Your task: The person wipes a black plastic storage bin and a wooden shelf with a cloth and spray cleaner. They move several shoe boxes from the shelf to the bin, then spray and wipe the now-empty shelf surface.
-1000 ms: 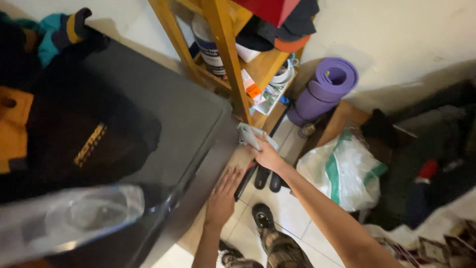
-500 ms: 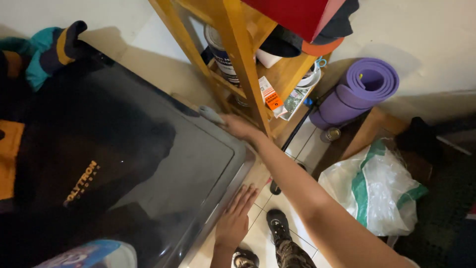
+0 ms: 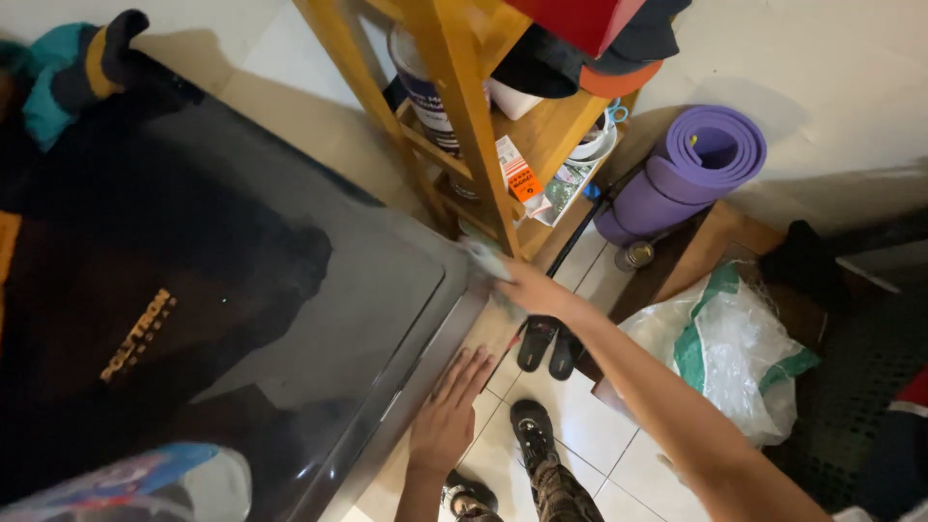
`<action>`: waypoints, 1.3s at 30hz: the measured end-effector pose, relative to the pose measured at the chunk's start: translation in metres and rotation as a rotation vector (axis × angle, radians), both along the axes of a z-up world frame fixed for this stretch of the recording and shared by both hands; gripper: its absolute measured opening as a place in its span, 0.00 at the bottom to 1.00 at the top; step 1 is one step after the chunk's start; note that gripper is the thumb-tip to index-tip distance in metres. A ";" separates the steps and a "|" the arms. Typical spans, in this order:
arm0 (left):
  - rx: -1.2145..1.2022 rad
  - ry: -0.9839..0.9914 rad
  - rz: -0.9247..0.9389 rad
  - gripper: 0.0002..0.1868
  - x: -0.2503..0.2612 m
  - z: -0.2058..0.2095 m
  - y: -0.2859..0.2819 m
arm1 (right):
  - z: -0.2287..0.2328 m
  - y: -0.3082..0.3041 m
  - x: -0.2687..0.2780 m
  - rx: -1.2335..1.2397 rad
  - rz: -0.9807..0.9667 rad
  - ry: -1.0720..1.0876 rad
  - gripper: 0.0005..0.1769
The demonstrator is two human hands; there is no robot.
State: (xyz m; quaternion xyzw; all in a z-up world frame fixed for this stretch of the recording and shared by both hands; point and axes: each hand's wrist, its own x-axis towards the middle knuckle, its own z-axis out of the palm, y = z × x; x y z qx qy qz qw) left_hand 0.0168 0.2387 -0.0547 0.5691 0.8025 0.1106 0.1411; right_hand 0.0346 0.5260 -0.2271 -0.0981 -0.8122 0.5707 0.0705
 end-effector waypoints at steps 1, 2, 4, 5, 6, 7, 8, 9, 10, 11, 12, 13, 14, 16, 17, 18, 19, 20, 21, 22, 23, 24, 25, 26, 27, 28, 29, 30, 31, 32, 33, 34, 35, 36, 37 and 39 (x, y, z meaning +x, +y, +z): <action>0.001 -0.003 0.001 0.46 0.001 -0.002 -0.001 | 0.020 -0.002 0.018 0.001 0.001 -0.003 0.32; -0.007 -0.001 -0.006 0.46 0.001 -0.004 -0.003 | 0.040 -0.005 0.037 0.001 -0.048 -0.073 0.26; -0.012 0.001 -0.019 0.46 0.001 -0.005 -0.006 | 0.059 -0.012 0.068 0.004 -0.102 -0.143 0.22; -0.003 -0.009 -0.005 0.46 0.001 -0.003 -0.006 | 0.058 -0.013 0.081 -0.049 -0.142 -0.250 0.21; 0.005 -0.018 0.009 0.45 0.000 -0.002 -0.006 | 0.058 -0.015 0.094 -0.102 -0.181 -0.357 0.21; 0.012 -0.017 0.008 0.45 0.000 -0.003 -0.007 | 0.055 -0.024 0.096 -0.096 -0.183 -0.355 0.21; 0.003 -0.017 -0.001 0.45 -0.001 -0.004 -0.008 | 0.051 -0.034 0.098 -0.212 -0.273 -0.440 0.21; -0.006 -0.020 -0.012 0.44 0.001 -0.005 -0.010 | 0.048 -0.045 0.103 -0.331 -0.367 -0.526 0.22; -0.001 -0.023 -0.014 0.44 0.002 -0.007 -0.012 | 0.058 -0.060 0.100 -0.326 -0.371 -0.527 0.22; 0.086 -0.044 -0.001 0.40 0.002 -0.009 -0.012 | 0.069 -0.072 0.094 -0.296 -0.426 -0.313 0.20; 0.172 -0.064 0.012 0.37 0.001 -0.011 -0.012 | 0.079 -0.086 0.088 -0.263 -0.473 -0.097 0.22; 0.180 -0.065 0.009 0.37 0.002 -0.012 -0.014 | 0.096 -0.100 0.085 -0.256 -0.476 -0.096 0.22; 0.153 -0.129 0.045 0.36 0.003 -0.014 -0.018 | 0.112 -0.115 0.083 -0.093 -0.512 0.031 0.29; 0.130 -0.191 0.078 0.35 0.004 -0.031 -0.029 | 0.129 -0.146 0.079 0.073 -0.545 0.161 0.39; 0.274 -0.151 0.037 0.30 0.005 -0.046 -0.037 | 0.130 -0.163 0.079 0.186 -0.574 0.074 0.46; 0.417 -0.110 -0.003 0.26 0.006 -0.062 -0.046 | 0.131 -0.180 0.079 0.298 -0.601 -0.014 0.52; 0.422 -0.109 0.001 0.26 0.010 -0.065 -0.054 | 0.130 -0.197 0.080 0.302 -0.597 -0.011 0.52; 0.509 -0.029 0.015 0.22 0.015 -0.067 -0.063 | 0.129 -0.215 0.081 0.374 -0.587 -0.035 0.53; 0.595 0.050 0.037 0.19 0.021 -0.071 -0.073 | 0.127 -0.233 0.084 0.447 -0.570 -0.060 0.53; 0.599 0.050 0.048 0.19 0.029 -0.063 -0.089 | 0.131 -0.252 0.089 0.452 -0.559 -0.060 0.53; 0.646 -0.009 0.071 0.19 0.035 -0.055 -0.107 | 0.136 -0.272 0.092 0.454 -0.531 -0.060 0.52; 0.693 -0.068 0.094 0.20 0.041 -0.047 -0.125 | 0.141 -0.291 0.095 0.456 -0.503 -0.060 0.51; 0.696 -0.059 0.103 0.20 0.047 -0.045 -0.151 | 0.147 -0.310 0.096 0.457 -0.493 -0.052 0.51; 0.678 -0.109 0.165 0.20 0.054 -0.044 -0.176 | 0.153 -0.329 0.097 0.456 -0.461 -0.080 0.52; 0.660 -0.162 0.230 0.21 0.063 -0.044 -0.201 | 0.159 -0.348 0.100 0.457 -0.425 -0.111 0.52; 0.664 -0.158 0.242 0.21 0.064 -0.038 -0.222 | 0.159 -0.363 0.104 0.460 -0.413 -0.107 0.52; 0.678 -0.256 0.338 0.21 0.065 -0.031 -0.243 | 0.160 -0.378 0.108 0.487 -0.384 -0.118 0.51; 0.691 -0.356 0.432 0.20 0.065 -0.025 -0.264 | 0.160 -0.393 0.112 0.513 -0.355 -0.128 0.50; 0.695 -0.354 0.446 0.20 0.065 -0.020 -0.279 | 0.162 -0.404 0.116 0.516 -0.341 -0.127 0.50; 0.647 -0.324 0.478 0.23 0.065 -0.015 -0.294 | 0.165 -0.415 0.120 0.543 -0.295 -0.152 0.49; 0.601 -0.289 0.507 0.27 0.062 -0.010 -0.307 | 0.167 -0.423 0.122 0.570 -0.252 -0.171 0.49; 0.607 -0.283 0.519 0.27 0.057 -0.001 -0.312 | 0.170 -0.429 0.121 0.573 -0.240 -0.164 0.49; 0.572 -0.291 0.502 0.30 0.054 0.008 -0.318 | 0.173 -0.434 0.122 0.573 -0.198 -0.165 0.47; 0.536 -0.299 0.486 0.34 0.051 0.017 -0.323 | 0.176 -0.440 0.123 0.573 -0.156 -0.167 0.45; 0.540 -0.298 0.498 0.34 0.047 0.024 -0.324 | 0.171 -0.441 0.123 0.575 -0.143 -0.164 0.45; 0.560 -0.421 0.450 0.41 0.039 0.037 -0.323 | 0.160 -0.441 0.125 0.404 -0.085 -0.077 0.38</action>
